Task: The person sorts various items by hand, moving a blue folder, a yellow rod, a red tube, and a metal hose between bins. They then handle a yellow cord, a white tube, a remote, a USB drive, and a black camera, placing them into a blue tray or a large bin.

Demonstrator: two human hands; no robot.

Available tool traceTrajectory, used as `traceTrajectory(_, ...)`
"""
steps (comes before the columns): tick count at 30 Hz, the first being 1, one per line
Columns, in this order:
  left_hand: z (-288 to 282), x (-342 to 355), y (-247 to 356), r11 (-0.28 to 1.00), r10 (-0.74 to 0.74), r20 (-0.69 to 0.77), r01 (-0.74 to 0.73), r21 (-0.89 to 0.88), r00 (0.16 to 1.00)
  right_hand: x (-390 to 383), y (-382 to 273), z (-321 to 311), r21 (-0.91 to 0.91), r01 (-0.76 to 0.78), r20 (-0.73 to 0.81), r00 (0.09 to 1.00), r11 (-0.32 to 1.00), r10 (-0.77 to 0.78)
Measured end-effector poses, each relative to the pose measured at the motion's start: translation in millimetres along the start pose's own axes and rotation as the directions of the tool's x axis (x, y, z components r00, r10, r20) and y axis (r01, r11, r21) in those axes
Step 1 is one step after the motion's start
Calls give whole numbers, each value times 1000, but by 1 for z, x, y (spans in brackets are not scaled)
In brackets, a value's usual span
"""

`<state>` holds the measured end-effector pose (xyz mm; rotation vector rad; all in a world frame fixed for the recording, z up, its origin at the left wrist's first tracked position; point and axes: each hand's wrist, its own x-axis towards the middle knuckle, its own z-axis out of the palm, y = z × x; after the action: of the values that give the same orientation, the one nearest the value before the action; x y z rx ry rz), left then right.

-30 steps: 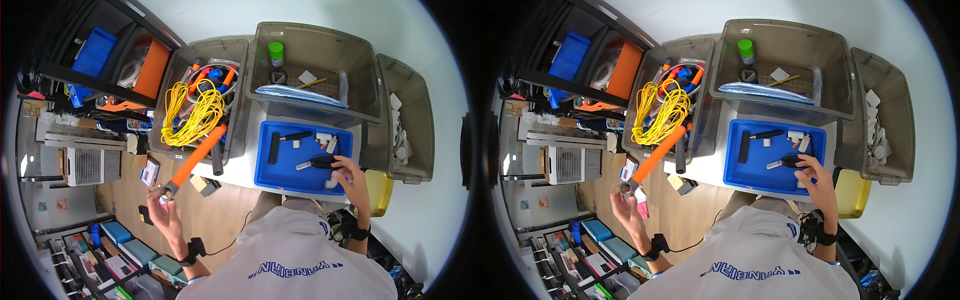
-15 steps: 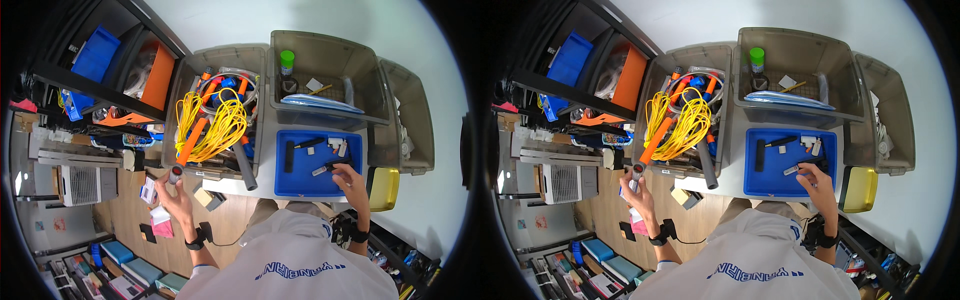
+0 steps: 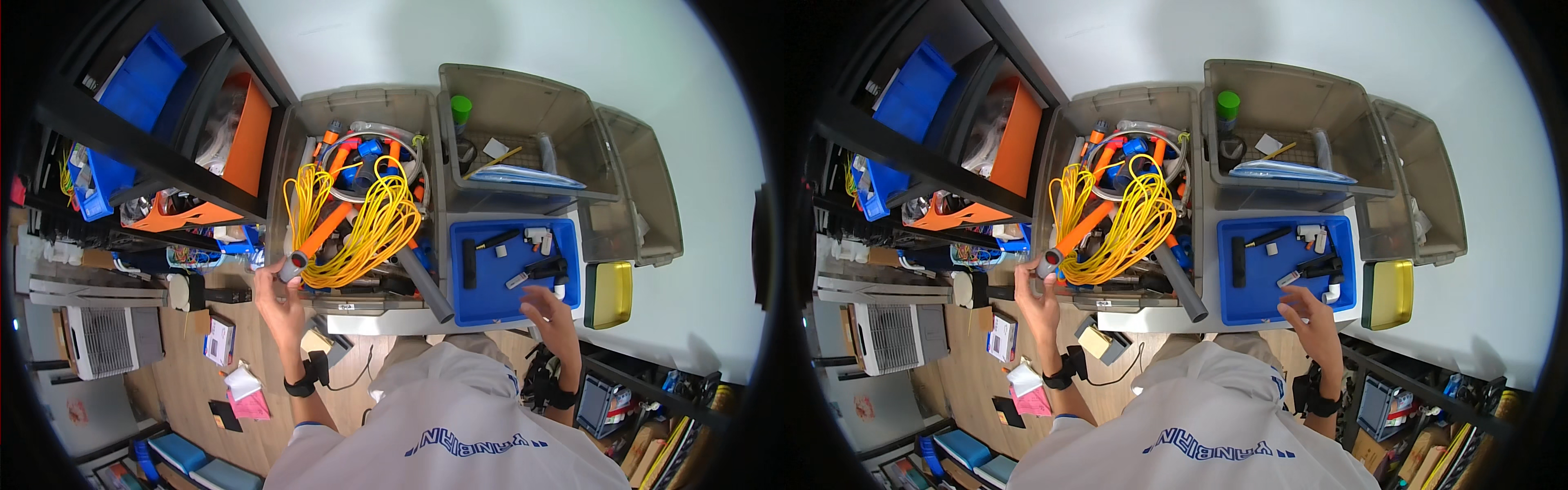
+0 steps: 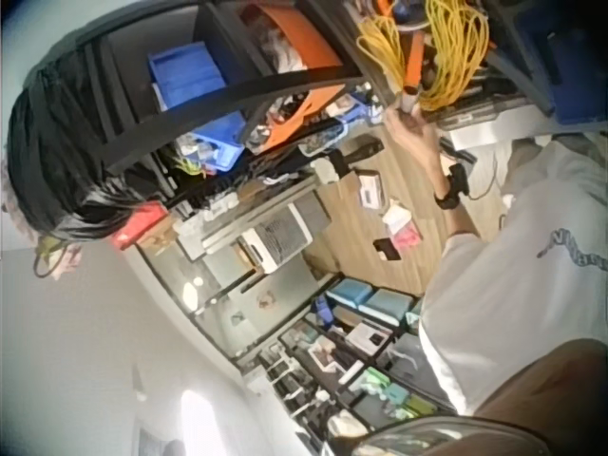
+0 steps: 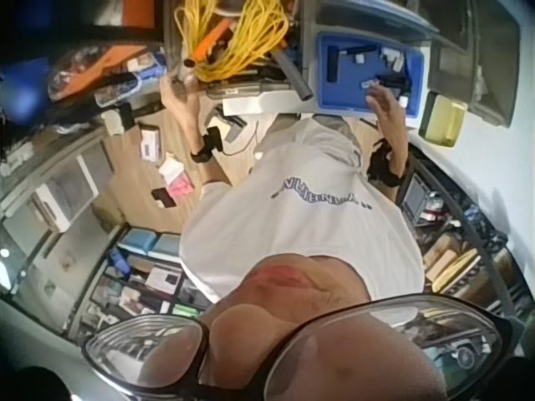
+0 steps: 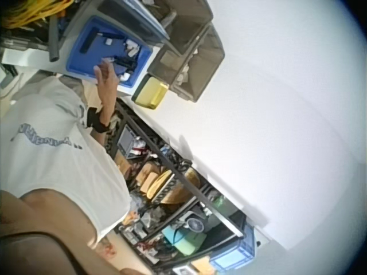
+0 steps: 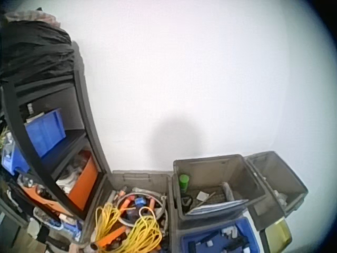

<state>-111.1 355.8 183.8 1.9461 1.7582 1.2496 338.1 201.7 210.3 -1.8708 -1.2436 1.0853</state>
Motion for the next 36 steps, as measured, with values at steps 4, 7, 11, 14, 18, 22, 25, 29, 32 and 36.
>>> traceTrajectory(4, 5, 4, -14, 983, -96, 21, 98, -153, 995, 0, -4, 5, -33, 0, 12, 1000, 999, 0)
traceTrajectory(7, 7, 4, -22, 967, -155, 1, 152, -204, 988, 2, -7, 9, -49, -4, 19, 1000, 999, 5)
traceTrajectory(11, -20, 9, -22, 969, -176, -112, 152, -196, 978, -2, -11, 9, -28, 11, -5, 1000, 1000, -11)
traceTrajectory(14, -30, 26, -7, 967, -154, -141, 120, -226, 978, -2, -13, 10, -40, -26, -5, 1000, 999, 26)
traceTrajectory(18, -10, 71, 24, 990, 106, -3, -106, -97, 994, 1, -16, 13, -47, -41, 11, 999, 998, 42)
traceTrajectory(22, 43, 115, 57, 952, 302, 148, -289, -103, 942, -2, -17, 11, -64, -43, 4, 999, 997, 43)
traceTrajectory(25, 85, 136, 70, 901, 423, 212, -434, 6, 881, -7, -13, 8, -36, -30, -23, 999, 999, 30)
traceTrajectory(29, 124, 157, 69, 857, 422, 343, -493, 152, 839, -21, -2, 2, -4, -55, -77, 996, 998, 55)
traceTrajectory(32, 141, 169, 65, 779, 505, 392, -601, 176, 769, -29, 6, -2, 18, -95, -114, 989, 995, 96)
traceTrajectory(36, 165, 181, 65, 717, 577, 431, -683, 140, 694, -36, 12, -4, 38, -110, -139, 984, 993, 114)
